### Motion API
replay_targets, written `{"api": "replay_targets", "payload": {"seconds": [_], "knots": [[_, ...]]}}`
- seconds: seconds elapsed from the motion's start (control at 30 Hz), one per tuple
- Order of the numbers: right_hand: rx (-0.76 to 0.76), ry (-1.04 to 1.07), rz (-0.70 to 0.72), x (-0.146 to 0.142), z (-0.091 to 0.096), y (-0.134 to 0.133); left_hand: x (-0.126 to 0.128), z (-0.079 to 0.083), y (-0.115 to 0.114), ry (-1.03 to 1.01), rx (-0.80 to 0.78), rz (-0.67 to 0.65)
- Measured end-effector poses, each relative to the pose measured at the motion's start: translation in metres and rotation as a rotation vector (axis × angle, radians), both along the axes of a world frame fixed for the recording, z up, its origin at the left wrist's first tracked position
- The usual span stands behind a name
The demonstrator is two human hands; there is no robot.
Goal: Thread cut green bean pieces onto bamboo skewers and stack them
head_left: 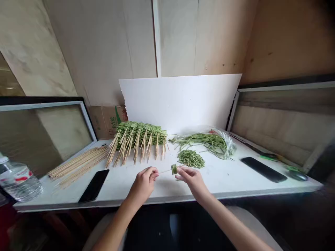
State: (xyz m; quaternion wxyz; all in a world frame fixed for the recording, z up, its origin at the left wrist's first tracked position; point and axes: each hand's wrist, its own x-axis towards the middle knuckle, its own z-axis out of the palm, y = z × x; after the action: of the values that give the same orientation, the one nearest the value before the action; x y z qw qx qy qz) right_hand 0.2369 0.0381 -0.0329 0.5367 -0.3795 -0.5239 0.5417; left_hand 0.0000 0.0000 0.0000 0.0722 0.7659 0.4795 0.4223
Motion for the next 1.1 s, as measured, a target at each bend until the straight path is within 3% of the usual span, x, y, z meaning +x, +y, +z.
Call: {"api": "replay_targets", "payload": {"seconds": [0.13,0.23,0.33,0.43,0.53,0.7,0.8,0.93,1.1], "knots": [[0.288,-0.465,-0.019,0.021,0.016,0.007,-0.009,0.000,0.007,-0.021,0.035,0.067],[0.540,-0.874,-0.087,0.033,0.011,0.012,-0.013,-0.001,0.009,-0.020,0.036,0.095],[0.652,-1.062,-0.112,0.035,-0.002,0.015,-0.013,-0.002,0.009,-0.009,0.018,0.086],[0.696,-1.098,-0.103,0.030,-0.008,0.015,-0.012,-0.001,0.009,0.001,0.005,0.068],[0.627,-0.965,-0.126,0.029,-0.002,0.015,-0.011,0.000,0.009,-0.005,0.009,0.069],[0.142,-0.373,-0.034,0.039,0.016,0.022,-0.013,0.000,0.009,-0.050,0.011,0.070],[-0.040,-0.029,-0.005,0.042,0.022,0.024,-0.012,0.000,0.008,-0.081,0.009,0.066],[-0.126,0.277,0.062,0.040,0.024,0.021,-0.008,0.001,0.004,-0.088,0.020,0.065],[-0.148,0.407,0.154,0.037,0.026,0.016,-0.003,0.002,0.002,-0.080,0.023,0.042]]}}
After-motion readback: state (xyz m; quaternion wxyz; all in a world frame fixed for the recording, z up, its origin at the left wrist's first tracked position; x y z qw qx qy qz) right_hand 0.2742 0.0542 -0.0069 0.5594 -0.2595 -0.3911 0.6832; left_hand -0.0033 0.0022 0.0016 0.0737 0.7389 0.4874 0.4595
